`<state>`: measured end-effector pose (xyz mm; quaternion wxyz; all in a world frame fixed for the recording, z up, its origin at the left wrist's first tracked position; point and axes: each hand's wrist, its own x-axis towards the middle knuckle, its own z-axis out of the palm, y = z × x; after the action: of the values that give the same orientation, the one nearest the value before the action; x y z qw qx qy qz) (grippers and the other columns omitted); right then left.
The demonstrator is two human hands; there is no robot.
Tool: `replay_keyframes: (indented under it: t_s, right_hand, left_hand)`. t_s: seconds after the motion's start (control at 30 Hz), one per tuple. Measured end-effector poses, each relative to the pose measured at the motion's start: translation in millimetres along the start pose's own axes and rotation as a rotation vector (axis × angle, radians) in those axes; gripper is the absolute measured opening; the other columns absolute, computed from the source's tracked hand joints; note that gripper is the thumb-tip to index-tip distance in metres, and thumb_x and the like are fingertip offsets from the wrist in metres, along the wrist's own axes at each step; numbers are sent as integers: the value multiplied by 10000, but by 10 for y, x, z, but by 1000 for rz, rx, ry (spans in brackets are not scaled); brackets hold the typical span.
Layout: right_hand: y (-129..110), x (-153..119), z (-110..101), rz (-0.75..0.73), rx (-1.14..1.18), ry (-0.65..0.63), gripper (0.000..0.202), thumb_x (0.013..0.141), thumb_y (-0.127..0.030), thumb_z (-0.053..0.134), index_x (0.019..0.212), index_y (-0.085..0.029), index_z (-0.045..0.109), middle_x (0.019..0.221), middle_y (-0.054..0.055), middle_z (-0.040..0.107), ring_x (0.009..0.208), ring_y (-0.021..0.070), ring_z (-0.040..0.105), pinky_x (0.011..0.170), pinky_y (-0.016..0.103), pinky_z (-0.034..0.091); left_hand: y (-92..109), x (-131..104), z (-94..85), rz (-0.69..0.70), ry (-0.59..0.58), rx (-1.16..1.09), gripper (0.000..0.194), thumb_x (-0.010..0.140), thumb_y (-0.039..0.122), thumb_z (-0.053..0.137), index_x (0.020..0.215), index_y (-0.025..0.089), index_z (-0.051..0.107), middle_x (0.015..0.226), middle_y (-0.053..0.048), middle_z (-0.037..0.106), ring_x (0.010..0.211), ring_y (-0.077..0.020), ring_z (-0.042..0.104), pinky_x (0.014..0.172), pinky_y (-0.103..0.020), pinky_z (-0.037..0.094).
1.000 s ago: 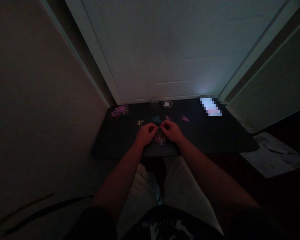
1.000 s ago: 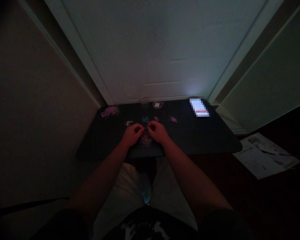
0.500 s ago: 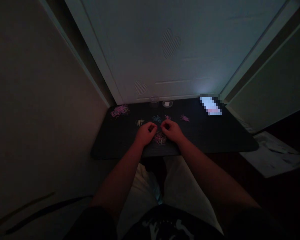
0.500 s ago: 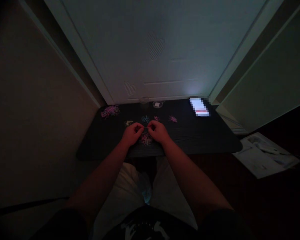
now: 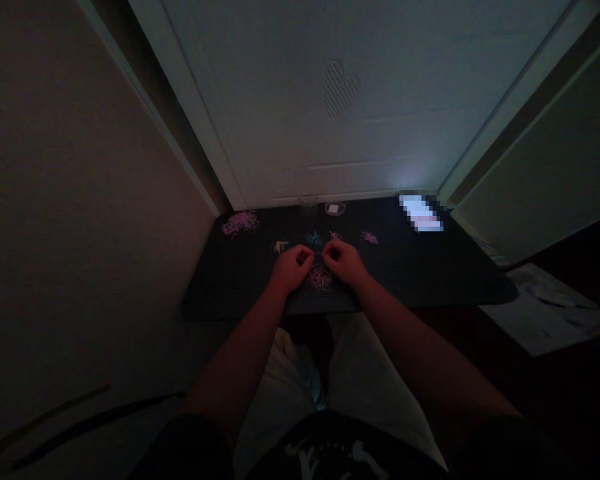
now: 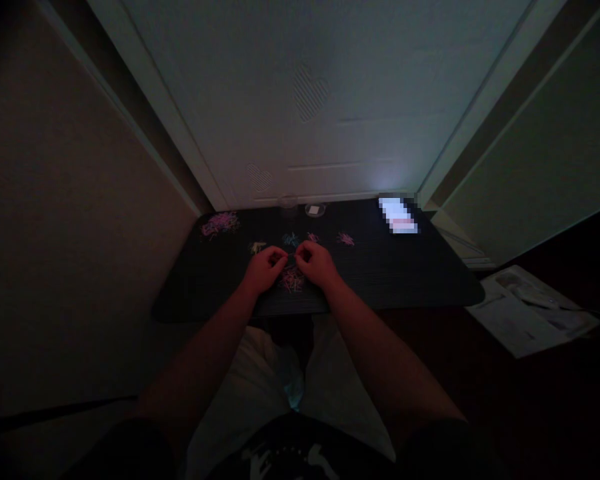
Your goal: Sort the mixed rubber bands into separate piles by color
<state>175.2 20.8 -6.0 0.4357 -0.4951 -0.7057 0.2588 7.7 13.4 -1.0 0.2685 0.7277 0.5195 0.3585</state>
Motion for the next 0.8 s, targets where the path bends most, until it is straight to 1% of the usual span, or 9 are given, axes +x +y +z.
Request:
replay_keyframes:
  t_s: [0.03,0.17,0.2,0.27,0.4,0.5,0.67,0.73,0.8]
  right_hand:
    - [7,3,-1,4,-18,48,40,706,-210,531,693,-184,559,649,-4,548,602,126,498,573,245,394]
    - [55,21,-25,75,-170,319,76,731,-218,517,691,-183,570,676,26,556,637,151,506,625,278,405]
    - [71,28,-34,101,-204,366,86,737,-224,513,697,-183,578,679,32,560,642,157,505,632,286,404]
    - [104,47,-49,145,-258,420,105,747,-236,510,713,-182,592,681,41,566,649,168,503,641,297,401]
    - [156,94,-53,202,-339,446,126,756,-247,511,725,-176,610,713,63,575,684,185,506,684,318,397]
    - [162,121,-34,260,-386,403,127,759,-243,520,730,-174,622,761,86,592,728,204,525,724,343,391]
    - [140,125,-20,295,-436,361,135,762,-223,516,768,-165,638,840,119,619,793,234,552,766,380,389]
    - [145,119,-34,293,-412,377,159,772,-203,485,799,-158,635,857,123,621,808,234,556,768,377,397]
    - [155,113,-51,272,-369,422,180,775,-183,454,825,-155,626,870,121,620,826,228,555,776,366,404]
  left_hand:
    - [6,-1,0,-1,3,-3,153,797,287,536,869,179,617,800,-17,661,716,-130,600,667,-252,475]
    - [33,-7,-7,-11,6,10,148,794,280,537,867,180,618,786,-12,658,701,-126,595,670,-252,473]
    - [37,-8,-9,-16,5,18,149,793,281,537,866,181,620,784,-11,657,699,-126,594,669,-252,473]
    - [39,-10,-14,-18,3,30,152,794,284,536,867,182,622,783,-11,656,697,-125,592,669,-251,471]
    - [19,-8,-12,-1,-6,40,160,797,294,534,869,183,622,789,-11,658,701,-125,591,658,-247,464]
    - [-1,-6,-2,6,-8,32,159,796,298,534,866,184,621,790,-12,659,699,-127,592,649,-249,458]
    - [-3,-4,2,6,-10,27,150,794,286,531,865,183,613,784,-12,649,698,-129,587,654,-254,457]
    - [3,-2,-5,8,13,46,147,789,266,528,879,182,609,801,-16,643,702,-130,582,666,-259,458]
    - [9,2,-18,10,89,89,145,776,229,528,885,180,607,835,-24,634,718,-134,576,696,-270,459]
